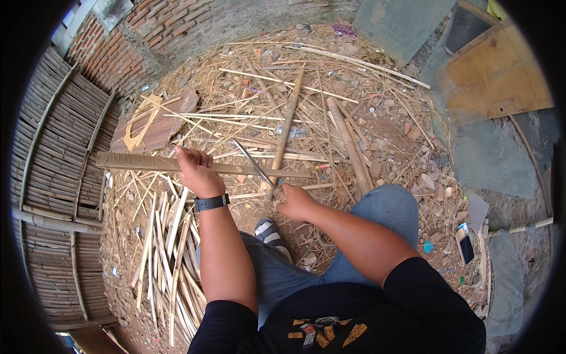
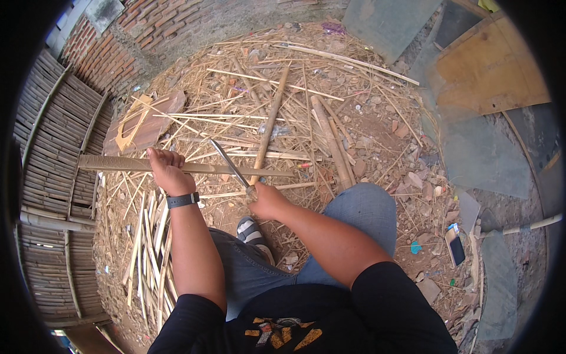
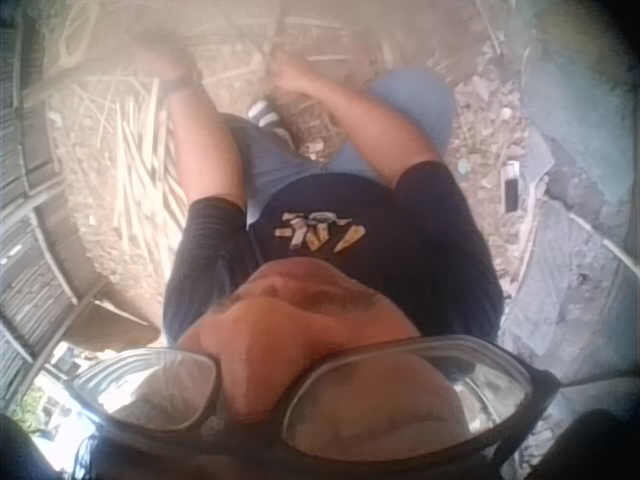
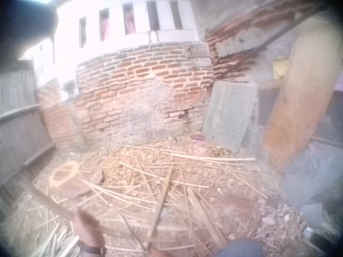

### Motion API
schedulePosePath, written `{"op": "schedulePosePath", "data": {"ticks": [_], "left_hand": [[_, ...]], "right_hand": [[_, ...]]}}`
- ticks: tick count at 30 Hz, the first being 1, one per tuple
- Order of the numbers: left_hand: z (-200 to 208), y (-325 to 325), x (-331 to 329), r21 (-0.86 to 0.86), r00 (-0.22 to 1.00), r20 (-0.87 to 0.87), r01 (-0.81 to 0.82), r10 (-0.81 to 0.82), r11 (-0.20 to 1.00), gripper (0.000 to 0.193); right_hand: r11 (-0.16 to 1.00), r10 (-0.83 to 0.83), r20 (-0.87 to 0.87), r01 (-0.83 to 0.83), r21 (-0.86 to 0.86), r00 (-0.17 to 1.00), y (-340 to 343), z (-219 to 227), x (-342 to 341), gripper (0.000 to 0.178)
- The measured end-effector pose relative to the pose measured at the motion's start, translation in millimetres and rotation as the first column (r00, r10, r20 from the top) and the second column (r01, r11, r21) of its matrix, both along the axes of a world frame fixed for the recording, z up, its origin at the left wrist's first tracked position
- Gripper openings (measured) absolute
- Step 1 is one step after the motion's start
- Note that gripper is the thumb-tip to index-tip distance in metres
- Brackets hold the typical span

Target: The person sits on the ground and uses a machete to split a long piece of bamboo into thin strips. They hold the bamboo with one hand and repeatedly strike it with the machete to separate the fibers.

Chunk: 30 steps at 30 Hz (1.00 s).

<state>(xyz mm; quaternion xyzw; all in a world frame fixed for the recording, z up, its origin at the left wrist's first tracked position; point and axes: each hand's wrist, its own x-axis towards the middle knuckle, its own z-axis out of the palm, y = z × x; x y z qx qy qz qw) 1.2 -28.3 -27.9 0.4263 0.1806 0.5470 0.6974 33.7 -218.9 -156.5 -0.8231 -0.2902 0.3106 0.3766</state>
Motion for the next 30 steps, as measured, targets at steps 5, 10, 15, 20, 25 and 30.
{"op": "schedulePosePath", "data": {"ticks": [5,10,15,20,25,30], "left_hand": [[-0.1,-0.6,0.4,0.004,1.0,0.003,0.0,0.0,1.0,0.033],[-1.6,0.6,-0.6,0.014,1.0,-0.013,0.006,-0.005,1.0,0.033],[-1.1,0.0,-0.1,-0.001,1.0,-0.017,-0.008,0.008,1.0,0.032],[-1.2,0.6,-0.3,-0.004,1.0,-0.012,-0.007,0.007,1.0,0.033],[-2.1,1.4,-0.8,-0.007,1.0,-0.003,-0.002,0.001,1.0,0.034],[-1.8,1.3,0.0,0.002,1.0,0.001,0.014,-0.014,1.0,0.034]], "right_hand": [[1.0,0.001,0.016,-0.001,0.004,1.0,-0.4,0.1,-0.5,0.059],[1.0,-0.006,0.019,0.006,0.005,1.0,0.0,-2.0,-0.9,0.059],[1.0,-0.009,-0.016,0.009,-0.001,1.0,-1.1,3.2,-0.6,0.059],[1.0,-0.003,-0.002,0.003,0.0,1.0,-0.9,2.3,-0.3,0.059],[1.0,-0.002,-0.018,0.002,-0.001,1.0,-1.2,5.6,-0.6,0.059],[1.0,0.001,-0.007,-0.001,-0.002,1.0,-0.1,0.9,0.4,0.059]]}}
